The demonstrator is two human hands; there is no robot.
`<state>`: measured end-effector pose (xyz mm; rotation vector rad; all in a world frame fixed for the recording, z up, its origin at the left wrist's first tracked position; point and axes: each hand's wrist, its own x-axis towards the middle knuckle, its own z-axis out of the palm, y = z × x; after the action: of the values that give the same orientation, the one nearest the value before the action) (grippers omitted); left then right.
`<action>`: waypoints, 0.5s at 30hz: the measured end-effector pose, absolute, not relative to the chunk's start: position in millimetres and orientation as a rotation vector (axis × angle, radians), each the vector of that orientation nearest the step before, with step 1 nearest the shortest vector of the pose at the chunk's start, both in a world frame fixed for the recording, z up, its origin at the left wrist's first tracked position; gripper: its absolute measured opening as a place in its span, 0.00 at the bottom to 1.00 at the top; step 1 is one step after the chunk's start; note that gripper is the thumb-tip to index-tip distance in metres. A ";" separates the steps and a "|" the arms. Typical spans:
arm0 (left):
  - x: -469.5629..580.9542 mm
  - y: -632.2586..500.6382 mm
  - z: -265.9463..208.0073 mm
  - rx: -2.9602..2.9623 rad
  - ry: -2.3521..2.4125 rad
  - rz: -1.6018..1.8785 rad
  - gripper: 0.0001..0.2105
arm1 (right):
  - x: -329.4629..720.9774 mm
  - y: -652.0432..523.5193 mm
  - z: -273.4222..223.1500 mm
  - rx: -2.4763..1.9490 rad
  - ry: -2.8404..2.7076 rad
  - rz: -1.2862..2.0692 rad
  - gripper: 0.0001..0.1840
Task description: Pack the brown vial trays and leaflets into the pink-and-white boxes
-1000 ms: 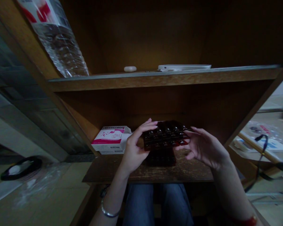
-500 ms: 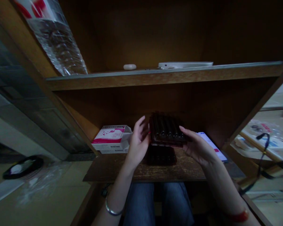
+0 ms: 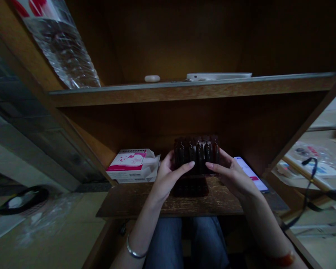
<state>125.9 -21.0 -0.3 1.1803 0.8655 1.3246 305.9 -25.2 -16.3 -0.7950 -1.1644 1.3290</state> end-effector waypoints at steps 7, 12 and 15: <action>122.4 -22.1 -5.4 1.131 0.878 1.378 0.20 | 338.0 -24.9 -9.3 -0.883 -1.363 1.137 0.32; 117.3 -20.0 -10.0 1.054 0.915 1.398 0.20 | 398.7 -13.3 -38.8 -1.259 -1.633 0.649 0.18; 115.4 -19.3 -11.4 1.016 0.921 1.393 0.20 | 425.3 -5.4 -77.6 -1.324 -1.790 0.485 0.10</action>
<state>115.4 -19.3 -11.4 1.0161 0.9205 1.3926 425.3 -5.4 -77.6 -1.3241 -1.7905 0.4855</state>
